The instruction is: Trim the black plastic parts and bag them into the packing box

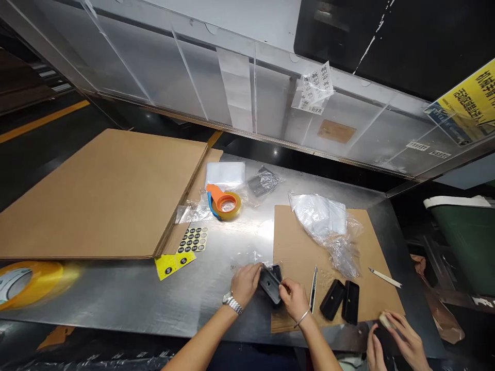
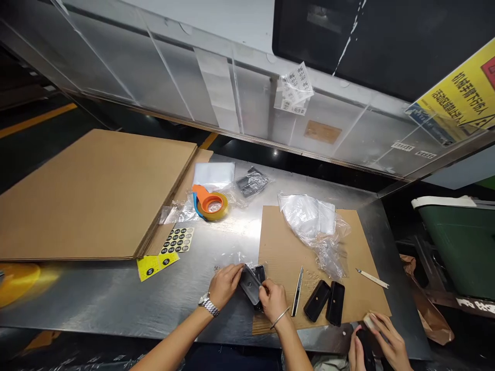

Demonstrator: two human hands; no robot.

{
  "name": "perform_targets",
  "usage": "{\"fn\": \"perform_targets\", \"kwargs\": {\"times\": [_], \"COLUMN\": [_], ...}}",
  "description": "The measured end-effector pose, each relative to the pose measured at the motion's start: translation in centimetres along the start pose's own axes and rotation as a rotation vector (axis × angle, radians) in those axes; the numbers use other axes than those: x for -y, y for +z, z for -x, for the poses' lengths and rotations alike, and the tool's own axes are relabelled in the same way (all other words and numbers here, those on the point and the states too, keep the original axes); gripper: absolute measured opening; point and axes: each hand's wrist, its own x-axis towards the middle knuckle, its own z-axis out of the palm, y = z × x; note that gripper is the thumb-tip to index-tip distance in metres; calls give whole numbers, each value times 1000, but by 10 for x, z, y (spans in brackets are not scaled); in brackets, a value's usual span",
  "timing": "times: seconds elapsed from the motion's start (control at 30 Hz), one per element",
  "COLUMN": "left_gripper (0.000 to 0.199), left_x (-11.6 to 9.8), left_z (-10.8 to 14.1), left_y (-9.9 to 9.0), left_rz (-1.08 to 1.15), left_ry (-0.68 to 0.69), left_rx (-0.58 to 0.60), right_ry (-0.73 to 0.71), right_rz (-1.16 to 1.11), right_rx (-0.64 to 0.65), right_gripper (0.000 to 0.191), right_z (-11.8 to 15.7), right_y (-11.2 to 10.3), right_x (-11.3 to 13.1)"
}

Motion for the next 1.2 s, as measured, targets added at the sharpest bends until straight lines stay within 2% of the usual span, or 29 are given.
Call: {"fn": "perform_targets", "kwargs": {"times": [0.03,0.07,0.13,0.17,0.2,0.27,0.33,0.4,0.47,0.57,0.63,0.67,0.7,0.77,0.8,0.83,0.87,0.9,0.97,1.0,1.1,1.2], "left_gripper": [25,25,26,27,27,26,25,24,24,23,22,22,22,27,30,30,29,30,39,38,22,12], "left_x": [-3,-7,-16,-21,-26,-36,-46,-54,-59,-60,-56,-52,-48,-38,-33,-28,-24,-21,-15,-13,-9,-7], "left_z": [2,3,8,10,13,18,21,22,20,17,17,17,18,22,25,28,32,37,46,50,56,51], "left_y": [1,1,0,-1,-3,-8,-13,-21,-29,-45,-53,-56,-57,-54,-51,-47,-42,-38,-31,-29,-30,-33], "left_rz": [-1,-2,5,13,23,49,80,110,139,191,311,452,644,1032,1149,1206,1248,1299,1449,1520,1555,1414], "left_ry": [15,32,64,78,91,115,128,116,73,3,-45,-101,-201,-500,-651,-771,-865,-928,-991,-1009,-1039,-977], "left_rx": [15,34,76,97,118,161,201,218,208,209,272,265,202,-27,-128,-158,-95,27,236,274,193,50], "right_ry": [17,32,67,89,104,108,83,50,21,-16,-23,-20,-15,-8,-10,-17,-30,-49,-95,-115,-114,-7], "right_rz": [40,61,107,133,155,198,234,252,241,156,68,23,-19,-84,-106,-121,-129,-129,-112,-96,-4,181], "right_rx": [51,100,191,223,243,259,266,283,317,410,477,502,519,533,534,534,534,538,557,573,581,408], "right_gripper": [33,29,27,26,25,25,24,17,22,29,27,25,23,21,21,20,20,19,18,18,16,25], "right_z": [2,3,1,-1,-2,-4,-5,-7,-9,-11,-9,-6,-3,5,9,13,16,20,27,30,37,36], "right_y": [35,74,149,180,202,224,222,210,198,190,190,192,195,202,207,211,216,219,223,224,218,216], "right_x": [13,22,32,32,32,31,35,46,61,79,86,87,87,86,85,85,84,84,83,81,70,48]}}
